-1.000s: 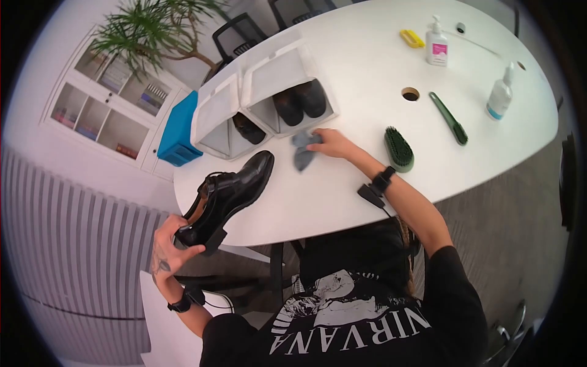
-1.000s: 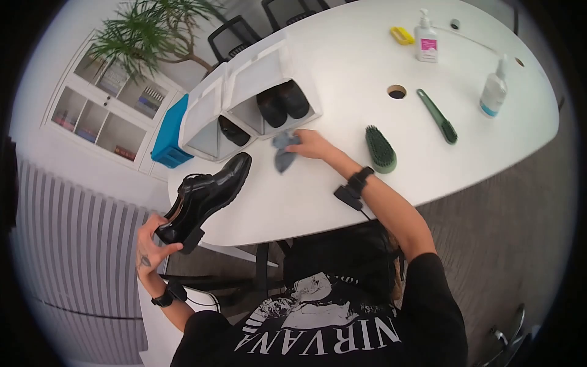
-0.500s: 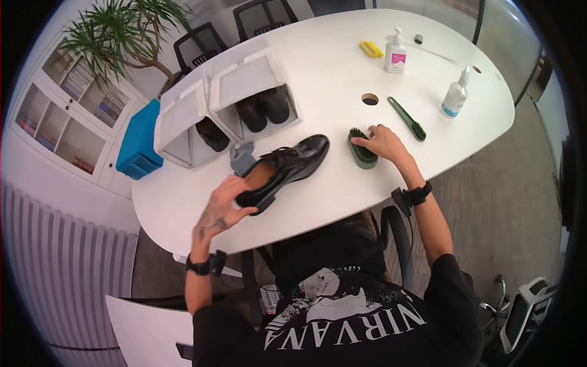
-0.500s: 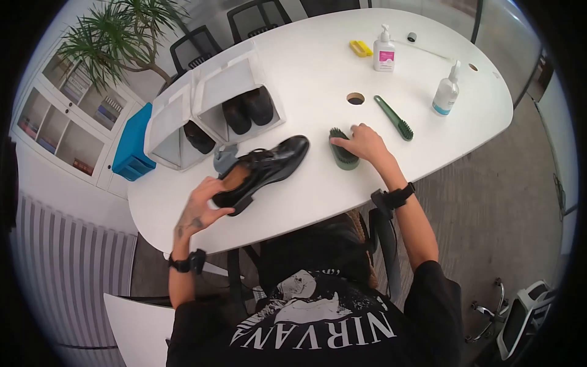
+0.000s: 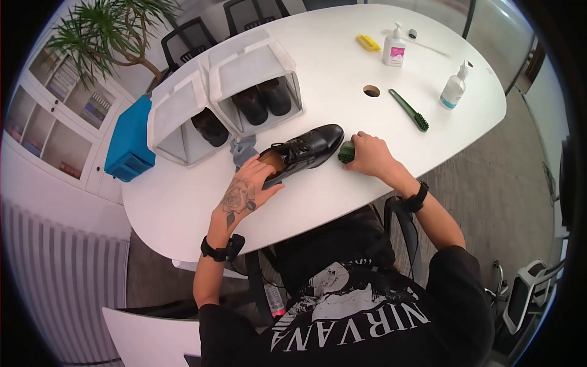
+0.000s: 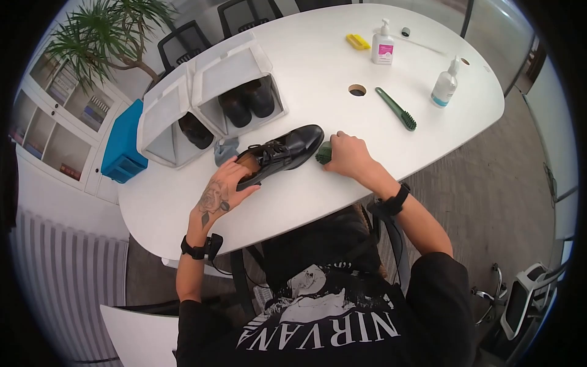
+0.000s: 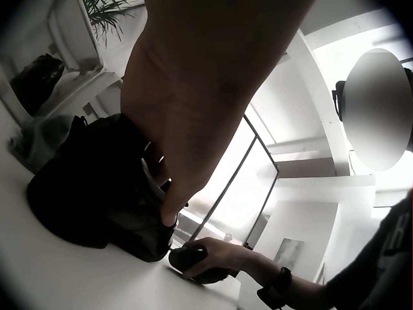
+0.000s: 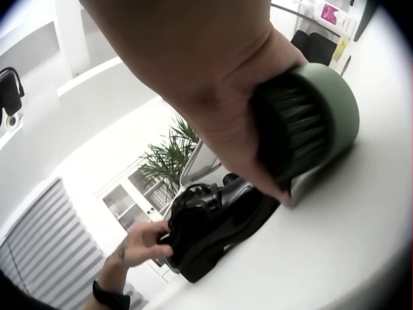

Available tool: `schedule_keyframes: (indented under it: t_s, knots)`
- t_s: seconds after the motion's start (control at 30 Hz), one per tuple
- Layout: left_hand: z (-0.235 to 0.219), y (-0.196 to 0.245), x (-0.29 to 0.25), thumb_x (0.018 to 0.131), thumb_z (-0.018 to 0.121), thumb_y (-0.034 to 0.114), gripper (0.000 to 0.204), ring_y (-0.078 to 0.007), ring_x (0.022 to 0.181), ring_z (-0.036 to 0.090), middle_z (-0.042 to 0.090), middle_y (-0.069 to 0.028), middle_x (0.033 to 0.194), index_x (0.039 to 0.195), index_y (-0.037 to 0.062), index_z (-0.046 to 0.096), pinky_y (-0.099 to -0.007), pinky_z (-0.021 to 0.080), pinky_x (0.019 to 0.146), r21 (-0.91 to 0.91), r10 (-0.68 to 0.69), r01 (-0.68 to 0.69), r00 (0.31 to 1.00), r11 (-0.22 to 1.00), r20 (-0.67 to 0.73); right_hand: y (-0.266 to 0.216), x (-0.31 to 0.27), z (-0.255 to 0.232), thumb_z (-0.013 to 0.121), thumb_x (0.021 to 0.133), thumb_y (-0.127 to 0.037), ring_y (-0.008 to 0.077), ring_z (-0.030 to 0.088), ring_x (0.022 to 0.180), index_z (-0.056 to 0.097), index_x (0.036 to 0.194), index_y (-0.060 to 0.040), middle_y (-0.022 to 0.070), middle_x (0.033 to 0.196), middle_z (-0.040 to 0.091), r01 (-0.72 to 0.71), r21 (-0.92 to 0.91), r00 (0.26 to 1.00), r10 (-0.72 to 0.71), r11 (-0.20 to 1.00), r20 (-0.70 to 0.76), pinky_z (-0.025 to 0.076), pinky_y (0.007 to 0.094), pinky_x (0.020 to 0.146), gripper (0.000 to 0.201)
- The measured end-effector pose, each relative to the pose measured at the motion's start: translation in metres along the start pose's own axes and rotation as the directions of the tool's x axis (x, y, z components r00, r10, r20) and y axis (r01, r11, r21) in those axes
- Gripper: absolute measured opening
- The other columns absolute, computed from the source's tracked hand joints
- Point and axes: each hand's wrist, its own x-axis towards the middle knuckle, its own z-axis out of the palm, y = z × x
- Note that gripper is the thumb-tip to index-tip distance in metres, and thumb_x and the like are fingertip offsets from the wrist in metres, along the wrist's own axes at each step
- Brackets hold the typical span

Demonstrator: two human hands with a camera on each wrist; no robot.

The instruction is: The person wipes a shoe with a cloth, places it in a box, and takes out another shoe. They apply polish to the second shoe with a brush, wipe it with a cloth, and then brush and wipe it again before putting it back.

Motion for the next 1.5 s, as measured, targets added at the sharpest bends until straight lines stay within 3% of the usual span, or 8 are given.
schedule_keyframes:
  t_s: [0.13, 0.6, 0.8, 1.0, 1.13, 1.27, 1.37, 1.5]
  knots:
    - [-0.009, 0.022, 0.019, 0.094, 0.077, 0.047, 0.050, -0.0350, 0.098, 0.072, 0.074, -0.0176, 0.098, 0.100, -0.0026, 0.074, -0.0440, 0.056, 0.095, 0.019, -0.135, 0.134, 0.990, 0.991, 0.037, 0.011, 0.014, 0.004, 0.087, 0.082, -0.021, 0.0347, 0.068, 0.105, 0.055, 0.126, -0.0005, 0.0167, 0.120, 0.062, 0.011, -0.253, 0.900, -0.120, 0.967, -0.418, 0.056, 0.0463, 0.087, 0.058]
    - [0.016, 0.026, 0.047, 0.105, 0.056, 0.064, 0.070, -0.0408, 0.094, 0.075, 0.075, -0.0247, 0.096, 0.099, -0.0026, 0.076, -0.0488, 0.059, 0.084, -0.033, -0.357, 0.361, 0.931, 0.932, 0.079, 0.017, -0.025, 0.029, 0.073, 0.093, -0.020, 0.0424, 0.048, 0.147, 0.049, 0.145, 0.0106, 0.0247, 0.150, 0.057, 0.112, -0.336, 0.929, -0.219, 0.935, -0.300, 0.040, 0.0538, 0.120, 0.065]
    - [0.011, 0.020, 0.062, 0.105, 0.051, 0.071, 0.088, -0.0328, 0.064, 0.049, 0.046, -0.0227, 0.068, 0.069, -0.0086, 0.054, -0.0453, 0.050, 0.068, -0.057, -0.421, 0.438, 0.887, 0.897, 0.192, 0.010, -0.038, -0.003, 0.076, 0.087, -0.006, 0.0384, 0.058, 0.138, 0.063, 0.138, 0.0015, 0.0215, 0.140, 0.066, -0.060, 0.165, 0.991, 0.078, 0.984, -0.106, 0.049, 0.0431, 0.114, 0.054]
    - [0.024, -0.006, 0.067, 0.104, 0.056, 0.068, 0.086, -0.0239, 0.058, 0.033, 0.030, -0.0137, 0.064, 0.069, -0.0079, 0.040, -0.0449, 0.038, 0.059, -0.316, -0.269, 0.311, 0.948, 0.896, 0.172, 0.018, -0.060, 0.020, 0.076, 0.088, -0.009, 0.0349, 0.057, 0.140, 0.062, 0.144, -0.0050, 0.0175, 0.142, 0.065, 0.226, -0.063, 0.914, -0.234, 0.972, -0.331, 0.046, 0.0488, 0.118, 0.057]
    - [0.020, -0.028, 0.078, 0.102, 0.060, 0.067, 0.081, -0.0178, 0.056, 0.031, 0.029, -0.0063, 0.060, 0.063, -0.0012, 0.039, -0.0416, 0.033, 0.053, -0.375, -0.165, 0.295, 0.925, 0.879, 0.342, 0.005, -0.077, 0.024, 0.069, 0.094, -0.010, 0.0409, 0.048, 0.144, 0.046, 0.160, -0.0116, 0.0214, 0.158, 0.047, 0.220, -0.277, 0.917, -0.296, 0.935, -0.268, 0.038, 0.0586, 0.118, 0.069]
    - [0.013, -0.049, 0.097, 0.099, 0.063, 0.071, 0.078, -0.0138, 0.055, 0.029, 0.028, 0.0005, 0.059, 0.059, 0.0086, 0.037, -0.0377, 0.027, 0.050, -0.330, -0.117, 0.309, 0.862, 0.892, 0.493, 0.011, -0.077, 0.011, 0.068, 0.095, -0.012, 0.0421, 0.053, 0.133, 0.041, 0.165, -0.0127, 0.0290, 0.152, 0.049, 0.190, -0.328, 0.948, -0.260, 0.925, -0.184, 0.044, 0.0509, 0.110, 0.075]
    - [0.009, -0.045, 0.094, 0.098, 0.061, 0.076, 0.080, -0.0118, 0.055, 0.027, 0.027, 0.0020, 0.059, 0.059, 0.0121, 0.032, -0.0359, 0.025, 0.049, -0.329, -0.108, 0.306, 0.857, 0.894, 0.504, 0.012, -0.077, -0.004, 0.067, 0.097, -0.012, 0.0432, 0.056, 0.126, 0.042, 0.164, -0.0107, 0.0290, 0.145, 0.053, 0.139, -0.221, 0.981, -0.164, 0.965, -0.099, 0.047, 0.0497, 0.107, 0.072]
    - [0.033, -0.053, 0.091, 0.098, 0.059, 0.077, 0.081, -0.0134, 0.058, 0.029, 0.027, -0.0004, 0.060, 0.062, 0.0105, 0.030, -0.0376, 0.029, 0.053, -0.348, -0.124, 0.334, 0.853, 0.876, 0.506, -0.001, -0.046, -0.018, 0.063, 0.105, -0.017, 0.0435, 0.059, 0.121, 0.050, 0.157, -0.0052, 0.0264, 0.134, 0.060, 0.113, 0.209, 0.924, -0.025, 0.971, -0.382, 0.051, 0.0484, 0.104, 0.055]
